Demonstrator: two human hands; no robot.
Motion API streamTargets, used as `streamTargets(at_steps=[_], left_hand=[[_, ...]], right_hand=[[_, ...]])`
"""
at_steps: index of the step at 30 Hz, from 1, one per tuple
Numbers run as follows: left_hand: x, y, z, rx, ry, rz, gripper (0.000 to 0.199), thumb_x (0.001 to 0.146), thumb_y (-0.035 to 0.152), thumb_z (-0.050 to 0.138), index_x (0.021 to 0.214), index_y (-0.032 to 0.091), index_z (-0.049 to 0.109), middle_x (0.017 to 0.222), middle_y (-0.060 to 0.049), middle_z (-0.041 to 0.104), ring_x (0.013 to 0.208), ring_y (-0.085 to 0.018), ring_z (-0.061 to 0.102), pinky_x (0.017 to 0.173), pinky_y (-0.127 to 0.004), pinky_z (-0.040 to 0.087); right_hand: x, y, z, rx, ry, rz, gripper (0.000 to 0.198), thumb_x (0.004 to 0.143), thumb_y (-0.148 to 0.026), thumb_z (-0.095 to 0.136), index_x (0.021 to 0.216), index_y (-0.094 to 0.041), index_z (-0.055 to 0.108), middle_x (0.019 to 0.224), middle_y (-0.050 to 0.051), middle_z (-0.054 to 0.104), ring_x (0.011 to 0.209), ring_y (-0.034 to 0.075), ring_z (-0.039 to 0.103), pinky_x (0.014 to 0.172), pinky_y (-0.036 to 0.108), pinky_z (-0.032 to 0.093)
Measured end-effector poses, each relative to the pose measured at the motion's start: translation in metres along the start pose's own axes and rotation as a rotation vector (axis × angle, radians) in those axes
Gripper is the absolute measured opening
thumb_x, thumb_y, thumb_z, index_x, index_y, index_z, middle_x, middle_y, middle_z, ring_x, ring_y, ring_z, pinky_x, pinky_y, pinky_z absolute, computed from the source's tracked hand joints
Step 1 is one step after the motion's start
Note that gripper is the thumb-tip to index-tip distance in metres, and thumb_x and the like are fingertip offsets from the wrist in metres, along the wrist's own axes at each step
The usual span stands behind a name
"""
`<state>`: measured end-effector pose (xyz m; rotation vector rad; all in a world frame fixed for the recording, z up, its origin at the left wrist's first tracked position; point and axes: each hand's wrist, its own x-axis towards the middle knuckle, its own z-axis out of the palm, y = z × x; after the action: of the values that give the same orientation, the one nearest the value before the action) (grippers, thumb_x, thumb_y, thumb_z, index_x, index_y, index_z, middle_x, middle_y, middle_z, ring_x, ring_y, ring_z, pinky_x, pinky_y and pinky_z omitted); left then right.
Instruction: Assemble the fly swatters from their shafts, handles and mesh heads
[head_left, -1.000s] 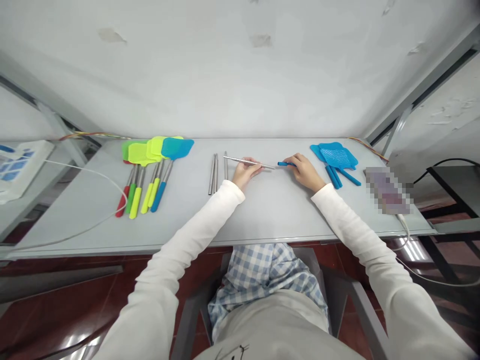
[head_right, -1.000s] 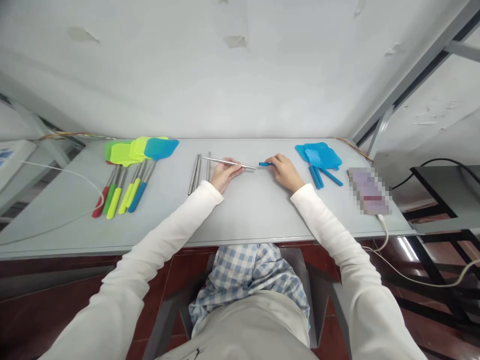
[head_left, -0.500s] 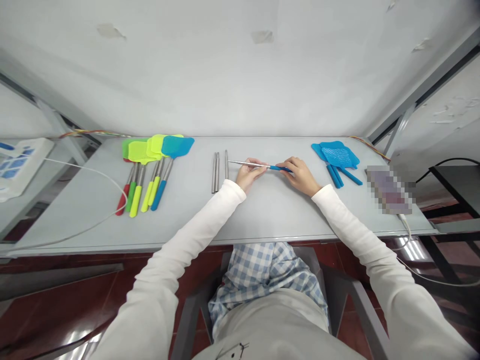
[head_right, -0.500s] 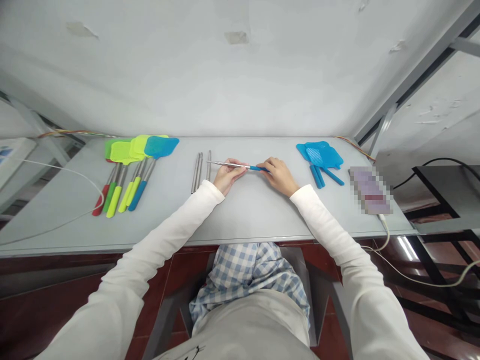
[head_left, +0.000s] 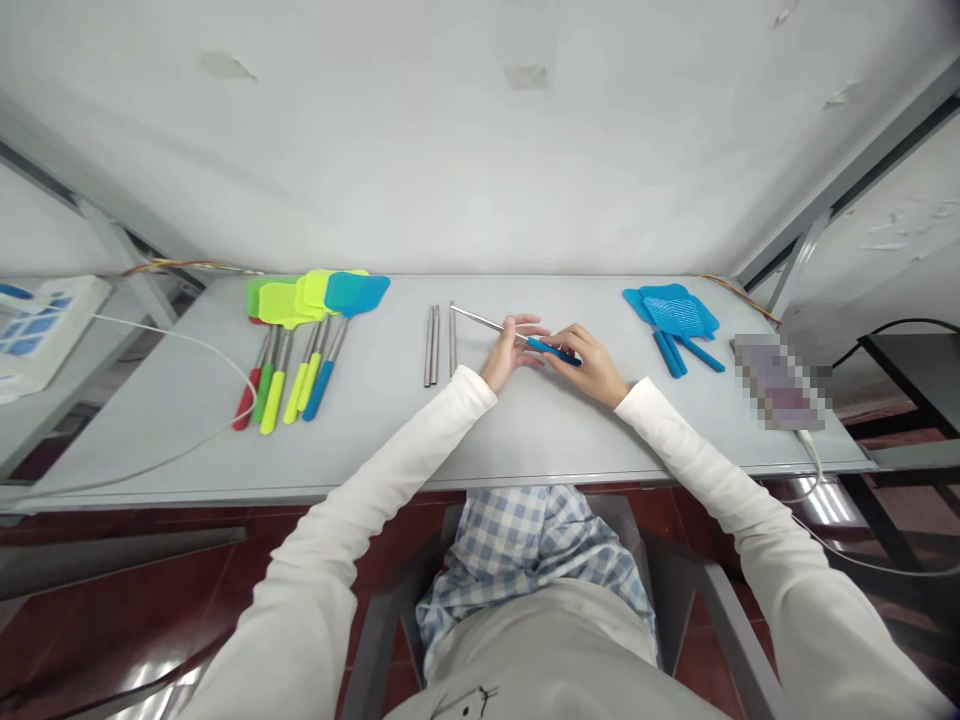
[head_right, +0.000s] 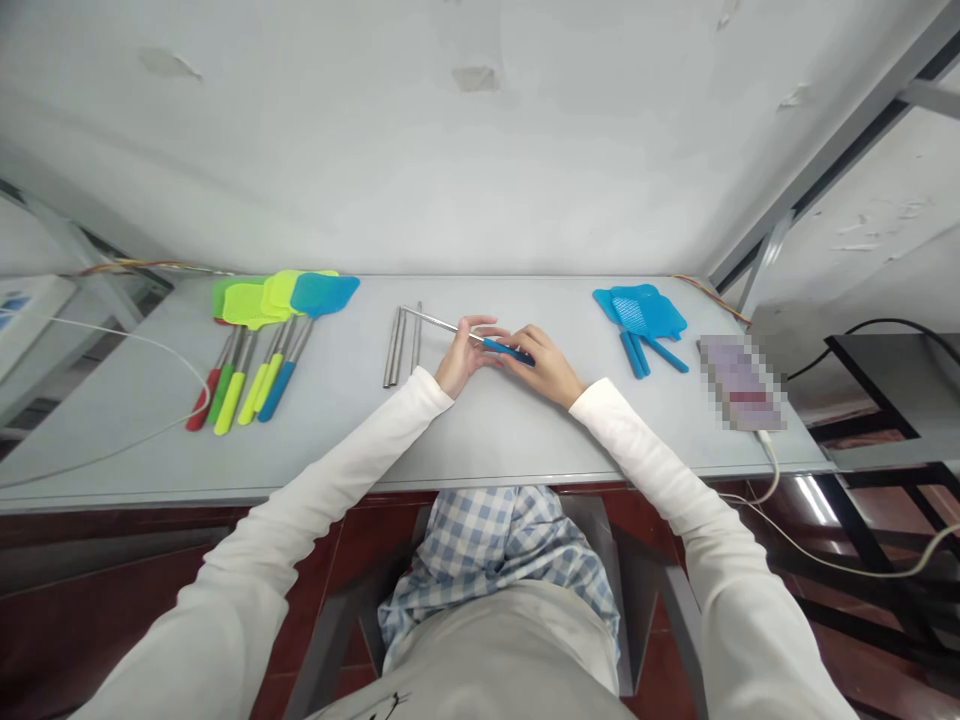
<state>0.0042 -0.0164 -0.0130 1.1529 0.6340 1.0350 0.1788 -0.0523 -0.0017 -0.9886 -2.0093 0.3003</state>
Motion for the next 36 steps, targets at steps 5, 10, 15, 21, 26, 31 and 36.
streamTargets(at_steps=[5,10,15,21,26,31,36], left_hand=[[-0.002,-0.001,0.002,0.105,-0.073,-0.034,0.061,0.085,0.071,0.035,0.115,0.022,0.058,0.109,-0.008,0.064,0.099,-0.019,0.064,0.075,-0.027,0.051],[-0.003,0.008,0.001,0.017,0.005,-0.059,0.058,0.082,0.074,0.040,0.087,0.018,0.054,0.100,-0.007,0.066,0.090,-0.018,0.067,0.078,-0.032,0.053],[-0.003,0.027,-0.005,-0.102,0.055,-0.179,0.057,0.077,0.080,0.039,0.077,0.023,0.037,0.052,0.010,0.041,0.034,-0.006,0.042,0.043,-0.022,0.042],[-0.001,0.039,-0.010,-0.015,-0.004,-0.240,0.043,0.080,0.068,0.048,0.088,0.026,0.040,0.053,0.012,0.030,0.030,-0.002,0.015,0.033,-0.017,0.009],[-0.003,0.036,-0.020,0.332,0.007,-0.064,0.022,0.082,0.042,0.053,0.097,0.027,0.045,0.061,0.009,0.044,0.038,-0.005,0.026,0.040,-0.020,0.021],[-0.014,0.038,-0.031,1.055,0.149,0.277,0.025,0.087,0.039,0.054,0.108,0.028,0.062,0.088,0.000,0.063,0.067,-0.012,0.053,0.061,-0.025,0.035],[-0.016,0.039,-0.038,1.291,0.208,0.380,0.035,0.092,0.049,0.046,0.109,0.029,0.069,0.092,-0.006,0.065,0.082,-0.019,0.057,0.066,-0.028,0.036]], right_hand=[[-0.001,-0.006,0.001,0.034,-0.052,0.021,0.027,0.091,-0.043,0.054,0.108,-0.023,0.062,0.088,0.004,0.060,0.071,0.014,0.053,0.070,0.031,0.048],[0.009,0.004,-0.018,-0.017,-0.013,0.085,0.031,0.096,-0.045,0.041,0.105,-0.022,0.060,0.095,0.006,0.063,0.079,0.016,0.057,0.075,0.032,0.048],[0.010,0.054,-0.061,-0.621,0.231,0.448,0.029,0.089,-0.037,0.049,0.102,-0.014,0.060,0.114,0.019,0.057,0.107,0.032,0.052,0.090,0.049,0.040],[-0.012,0.090,-0.081,-0.925,0.078,0.928,0.053,0.077,-0.033,0.061,0.117,0.000,0.051,0.116,0.031,0.055,0.108,0.039,0.050,0.089,0.053,0.034],[-0.014,0.084,-0.083,-1.019,0.058,0.879,0.042,0.077,-0.028,0.060,0.110,-0.003,0.055,0.108,0.026,0.061,0.101,0.035,0.054,0.091,0.052,0.031],[-0.001,0.065,-0.089,-0.995,0.153,0.813,0.025,0.086,-0.023,0.041,0.094,-0.010,0.062,0.085,0.017,0.065,0.092,0.029,0.055,0.093,0.052,0.029],[0.014,0.047,-0.091,-0.795,0.428,0.683,0.032,0.093,-0.029,0.034,0.103,-0.014,0.060,0.091,0.015,0.066,0.101,0.029,0.055,0.095,0.052,0.032]])
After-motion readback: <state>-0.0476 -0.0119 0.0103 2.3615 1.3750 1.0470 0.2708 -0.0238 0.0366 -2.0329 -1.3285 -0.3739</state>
